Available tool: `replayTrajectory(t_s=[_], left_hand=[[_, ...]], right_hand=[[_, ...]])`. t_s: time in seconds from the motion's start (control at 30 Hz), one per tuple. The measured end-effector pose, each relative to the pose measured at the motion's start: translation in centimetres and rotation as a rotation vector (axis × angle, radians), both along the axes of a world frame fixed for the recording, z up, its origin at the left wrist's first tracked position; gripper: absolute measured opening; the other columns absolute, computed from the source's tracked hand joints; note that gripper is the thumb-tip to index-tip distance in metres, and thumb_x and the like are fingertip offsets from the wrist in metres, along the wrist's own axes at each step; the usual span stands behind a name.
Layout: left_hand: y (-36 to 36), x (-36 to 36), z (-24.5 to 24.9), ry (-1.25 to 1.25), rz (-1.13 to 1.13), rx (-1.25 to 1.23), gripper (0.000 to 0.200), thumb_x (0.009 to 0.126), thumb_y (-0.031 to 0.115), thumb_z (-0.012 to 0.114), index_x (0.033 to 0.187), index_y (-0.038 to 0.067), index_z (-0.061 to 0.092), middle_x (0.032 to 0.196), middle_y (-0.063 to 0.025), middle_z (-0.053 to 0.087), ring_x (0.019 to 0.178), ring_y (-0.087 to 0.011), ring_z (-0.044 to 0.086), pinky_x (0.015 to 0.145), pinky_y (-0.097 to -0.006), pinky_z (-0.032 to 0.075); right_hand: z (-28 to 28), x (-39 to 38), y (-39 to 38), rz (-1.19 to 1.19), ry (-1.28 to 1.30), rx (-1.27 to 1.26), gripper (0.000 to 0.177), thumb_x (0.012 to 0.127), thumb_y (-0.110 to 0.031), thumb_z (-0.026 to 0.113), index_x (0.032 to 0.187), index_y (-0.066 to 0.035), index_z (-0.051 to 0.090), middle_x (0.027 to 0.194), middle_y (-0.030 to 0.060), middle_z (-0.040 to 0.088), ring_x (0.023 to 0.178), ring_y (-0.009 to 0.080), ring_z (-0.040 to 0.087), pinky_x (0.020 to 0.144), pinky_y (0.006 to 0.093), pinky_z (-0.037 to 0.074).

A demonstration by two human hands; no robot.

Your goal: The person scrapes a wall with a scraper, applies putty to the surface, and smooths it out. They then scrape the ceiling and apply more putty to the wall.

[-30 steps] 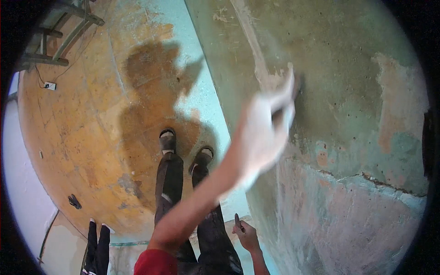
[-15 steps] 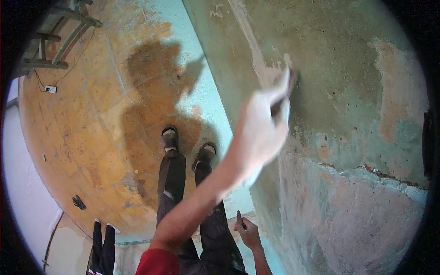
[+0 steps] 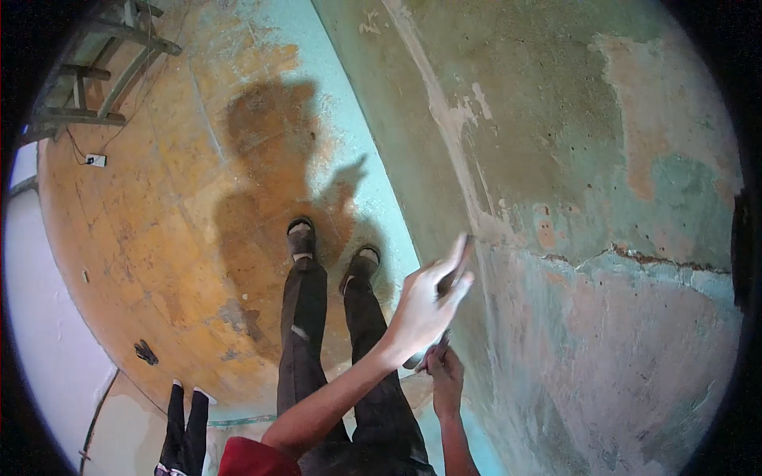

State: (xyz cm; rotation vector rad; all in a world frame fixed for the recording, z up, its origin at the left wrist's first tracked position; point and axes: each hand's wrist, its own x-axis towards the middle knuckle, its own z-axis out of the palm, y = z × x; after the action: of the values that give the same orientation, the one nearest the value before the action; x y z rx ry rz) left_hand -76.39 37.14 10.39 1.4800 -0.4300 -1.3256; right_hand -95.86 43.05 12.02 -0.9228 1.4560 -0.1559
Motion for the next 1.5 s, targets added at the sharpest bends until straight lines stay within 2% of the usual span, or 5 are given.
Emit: replayTrajectory(t_s=[0.4, 0.7, 1.07, 1.27, 1.5], left_hand=[[5.5, -0.8, 1.4, -0.018, 0.214, 0.055, 0.068, 0.099, 0.019, 0.058, 0.157, 0.009, 0.024, 0.104, -0.0134, 0.047, 0.096, -0.0232, 0.047, 0.092, -0.0335, 0.039], [8.6, 2.1, 3.3, -0.167, 0.304, 0.091, 0.065, 0.097, 0.009, 0.06, 0.153, -0.004, 0.029, 0.12, -0.0142, 0.06, 0.107, -0.0195, 0.057, 0.098, -0.0309, 0.043], [10.2, 7.6, 1.5, -0.056, 0.085, 0.308, 0.062, 0.102, 0.025, 0.05, 0.146, -0.012, 0.029, 0.117, -0.033, 0.062, 0.111, -0.0407, 0.062, 0.094, -0.0398, 0.047], [15.1, 11.5, -1.4, -0.667, -0.686, 0.171, 0.034, 0.096, 0.021, 0.051, 0.115, -0.007, 0.055, 0.097, -0.0319, 0.065, 0.095, -0.0478, 0.064, 0.08, -0.0506, 0.05], [15.6, 14.7, -2.0, -0.146, -0.163, 0.584, 0.021, 0.094, 0.014, 0.048, 0.1, -0.001, 0.061, 0.095, -0.0218, 0.07, 0.078, -0.0338, 0.068, 0.07, -0.0438, 0.051]], right_hand=[[0.9, 10.5, -1.5, 0.121, -0.294, -0.317, 0.041, 0.1, -0.007, 0.043, 0.14, 0.003, 0.042, 0.133, 0.0149, 0.052, 0.127, 0.0234, 0.046, 0.109, 0.0362, 0.034], [3.0, 14.3, -0.1, 0.678, 0.16, -0.838, 0.036, 0.087, -0.01, 0.065, 0.12, 0.0, 0.056, 0.09, 0.0205, 0.065, 0.081, 0.0419, 0.067, 0.065, 0.0449, 0.053], [3.4, 18.3, 1.0, 0.766, 0.354, -0.794, 0.045, 0.072, -0.006, 0.071, 0.115, 0.004, 0.06, 0.087, 0.0186, 0.058, 0.083, 0.0378, 0.063, 0.066, 0.0432, 0.053], [3.5, 20.0, 3.4, 0.815, 0.391, -0.578, 0.055, 0.078, -0.012, 0.073, 0.127, 0.003, 0.053, 0.102, 0.0206, 0.055, 0.087, 0.04, 0.064, 0.07, 0.0455, 0.054], [1.7, 18.3, 5.1, 0.842, 0.455, -0.295, 0.055, 0.09, -0.023, 0.065, 0.136, 0.001, 0.047, 0.101, 0.0206, 0.06, 0.082, 0.0396, 0.066, 0.072, 0.0451, 0.054]])
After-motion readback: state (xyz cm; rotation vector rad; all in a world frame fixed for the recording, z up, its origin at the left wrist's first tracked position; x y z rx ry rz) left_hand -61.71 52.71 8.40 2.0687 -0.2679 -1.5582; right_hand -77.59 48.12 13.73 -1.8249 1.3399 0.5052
